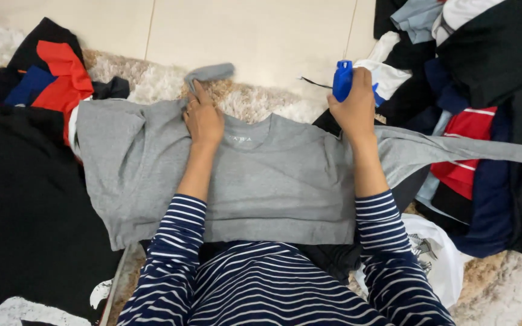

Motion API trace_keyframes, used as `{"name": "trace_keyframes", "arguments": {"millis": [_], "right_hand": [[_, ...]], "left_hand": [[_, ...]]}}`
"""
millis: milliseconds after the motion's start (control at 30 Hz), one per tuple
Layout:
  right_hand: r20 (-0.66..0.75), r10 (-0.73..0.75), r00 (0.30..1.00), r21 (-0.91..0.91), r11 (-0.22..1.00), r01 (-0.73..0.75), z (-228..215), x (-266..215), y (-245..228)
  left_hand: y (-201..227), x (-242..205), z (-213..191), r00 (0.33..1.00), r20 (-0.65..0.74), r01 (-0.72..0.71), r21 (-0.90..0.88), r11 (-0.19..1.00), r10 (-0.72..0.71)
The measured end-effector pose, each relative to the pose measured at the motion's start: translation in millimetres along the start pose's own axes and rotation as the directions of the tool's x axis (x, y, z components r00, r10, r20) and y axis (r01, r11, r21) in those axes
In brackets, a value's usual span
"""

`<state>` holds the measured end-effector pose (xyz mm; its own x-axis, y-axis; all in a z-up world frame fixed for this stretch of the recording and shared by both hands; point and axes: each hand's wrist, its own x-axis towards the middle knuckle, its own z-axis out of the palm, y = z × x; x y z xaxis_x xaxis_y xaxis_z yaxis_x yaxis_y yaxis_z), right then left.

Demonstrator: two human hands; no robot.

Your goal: Attaching price or brand tags to various shirts using a manual tagging gun while sitting on the floor.

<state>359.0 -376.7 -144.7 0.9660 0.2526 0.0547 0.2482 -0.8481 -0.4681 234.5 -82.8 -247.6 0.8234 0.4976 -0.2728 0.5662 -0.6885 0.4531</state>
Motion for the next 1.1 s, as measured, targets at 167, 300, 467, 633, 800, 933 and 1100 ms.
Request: {"name": "trace_keyframes", "arguments": {"millis": [167,300,467,633,800,933,1100], "right_hand": [[0.022,-0.003,1.0,-0.083,0.997,0.005,34.9,1.2,48.5],[0.169,0.052,0.984,-0.21,0.978,-0.016,67.7,-1.8,75.2],[0.201,0.089,0.975,-0.261,0.965,-0.034,77.8,-4.6,83.5],[0.281,0.165,0.946,-0.245,0.965,-0.095,77.2,-6.1,82.1],[0.133,0.157,0.979,-0.185,0.974,-0.131,8.9,-29.6,28.0],[-0.282,-0.092,0.955,-0.066,0.995,0.076,-48.8,-63.0,10.4],[-0.315,-0.046,0.948,0.01,0.999,0.052,-87.9,-121.2,49.1]], "left_hand": [[1.1,-4.0,-4.3,0.998,0.001,-0.062,0.025,0.998,0.062],[-8.7,1.0,10.0,0.999,0.04,-0.025,0.053,0.998,0.023],[-11.1,3.5,14.6,0.999,0.037,-0.025,0.068,0.997,0.022],[-2.2,-3.6,2.5,0.998,0.064,-0.025,0.04,0.999,0.022],[1.5,-6.5,-2.6,0.998,0.04,-0.055,0.059,0.997,0.053],[9.4,-11.7,-6.7,0.981,-0.1,-0.14,0.224,0.964,0.166],[39.2,-23.0,-19.1,0.849,-0.257,-0.43,0.171,0.887,0.461]]}}
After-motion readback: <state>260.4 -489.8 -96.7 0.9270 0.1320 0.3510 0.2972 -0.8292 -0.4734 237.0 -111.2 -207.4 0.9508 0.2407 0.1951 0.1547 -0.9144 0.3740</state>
